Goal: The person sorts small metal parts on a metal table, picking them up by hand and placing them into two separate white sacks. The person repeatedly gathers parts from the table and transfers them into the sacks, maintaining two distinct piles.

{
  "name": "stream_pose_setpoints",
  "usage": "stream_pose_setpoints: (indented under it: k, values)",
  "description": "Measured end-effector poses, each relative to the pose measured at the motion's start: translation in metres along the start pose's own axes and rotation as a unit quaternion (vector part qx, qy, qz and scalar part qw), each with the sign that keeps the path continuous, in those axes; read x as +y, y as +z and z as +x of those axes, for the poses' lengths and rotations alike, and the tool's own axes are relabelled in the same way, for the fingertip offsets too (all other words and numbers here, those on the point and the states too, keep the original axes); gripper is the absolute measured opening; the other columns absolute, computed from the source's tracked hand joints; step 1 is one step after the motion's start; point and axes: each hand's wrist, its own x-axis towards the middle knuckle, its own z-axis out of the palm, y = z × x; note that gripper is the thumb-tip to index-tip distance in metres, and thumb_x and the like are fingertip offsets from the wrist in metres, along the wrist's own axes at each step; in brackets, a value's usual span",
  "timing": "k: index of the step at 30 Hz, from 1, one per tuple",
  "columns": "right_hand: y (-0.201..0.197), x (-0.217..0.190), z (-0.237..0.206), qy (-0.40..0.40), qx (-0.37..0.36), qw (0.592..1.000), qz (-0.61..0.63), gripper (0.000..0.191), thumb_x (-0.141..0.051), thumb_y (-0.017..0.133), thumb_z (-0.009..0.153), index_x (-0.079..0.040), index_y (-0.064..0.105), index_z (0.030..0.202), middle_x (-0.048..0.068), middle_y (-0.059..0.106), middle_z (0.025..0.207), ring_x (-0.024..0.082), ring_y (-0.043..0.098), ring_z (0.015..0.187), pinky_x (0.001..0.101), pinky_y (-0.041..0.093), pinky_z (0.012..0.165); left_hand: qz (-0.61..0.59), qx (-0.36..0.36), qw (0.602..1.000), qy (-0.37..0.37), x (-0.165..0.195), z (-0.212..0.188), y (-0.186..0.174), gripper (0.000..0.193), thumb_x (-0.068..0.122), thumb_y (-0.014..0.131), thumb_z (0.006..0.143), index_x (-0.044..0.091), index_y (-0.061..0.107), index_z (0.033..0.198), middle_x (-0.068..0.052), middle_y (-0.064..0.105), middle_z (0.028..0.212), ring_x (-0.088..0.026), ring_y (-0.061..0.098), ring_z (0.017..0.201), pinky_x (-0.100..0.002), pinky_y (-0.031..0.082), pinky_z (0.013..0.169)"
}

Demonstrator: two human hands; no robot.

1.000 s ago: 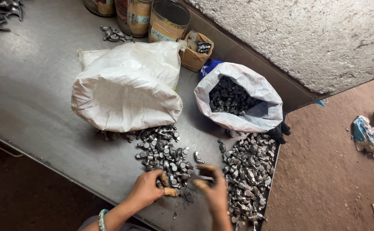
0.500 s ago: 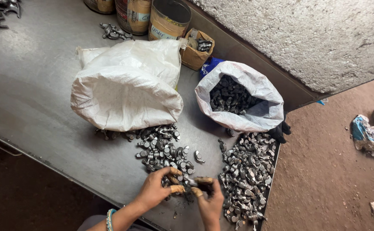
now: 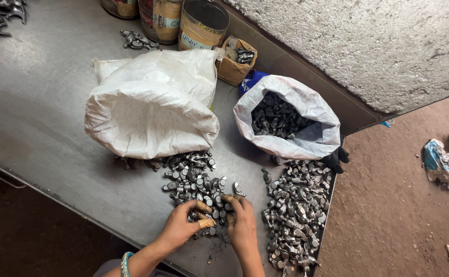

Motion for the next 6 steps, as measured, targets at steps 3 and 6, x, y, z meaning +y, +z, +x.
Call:
stream_pose_setpoints:
  k: [3, 6]
  values:
    - [-0.005, -0.006, -0.011, 0.051, -0.003, 0.999, -0.005, 0.040, -0.001, 0.078, 0.073, -0.010, 0.072, 0.112, 0.011, 0.067, 0.119, 0.032, 0.061, 0.115, 0.0401, 0.049, 0.098, -0.014, -0.010, 1.000, -0.024, -0.001, 0.001, -0.001, 0.031, 0.012, 0.089, 0.070, 0.005, 0.076, 0.098, -0.004, 0.079, 0.091, -0.011, 0.073, 0.083, -0.028, 0.058, 0.078]
    - [-0.017, -0.006, -0.022, 0.102, -0.048, 0.992, -0.050, 0.040, -0.012, 0.084, 0.071, -0.011, 0.072, 0.110, 0.007, 0.069, 0.116, 0.028, 0.061, 0.114, 0.0375, 0.049, 0.099, -0.007, -0.014, 0.999, -0.039, -0.002, 0.002, -0.005, 0.028, 0.010, 0.088, 0.072, 0.004, 0.077, 0.098, -0.005, 0.080, 0.090, -0.011, 0.072, 0.083, -0.028, 0.058, 0.079]
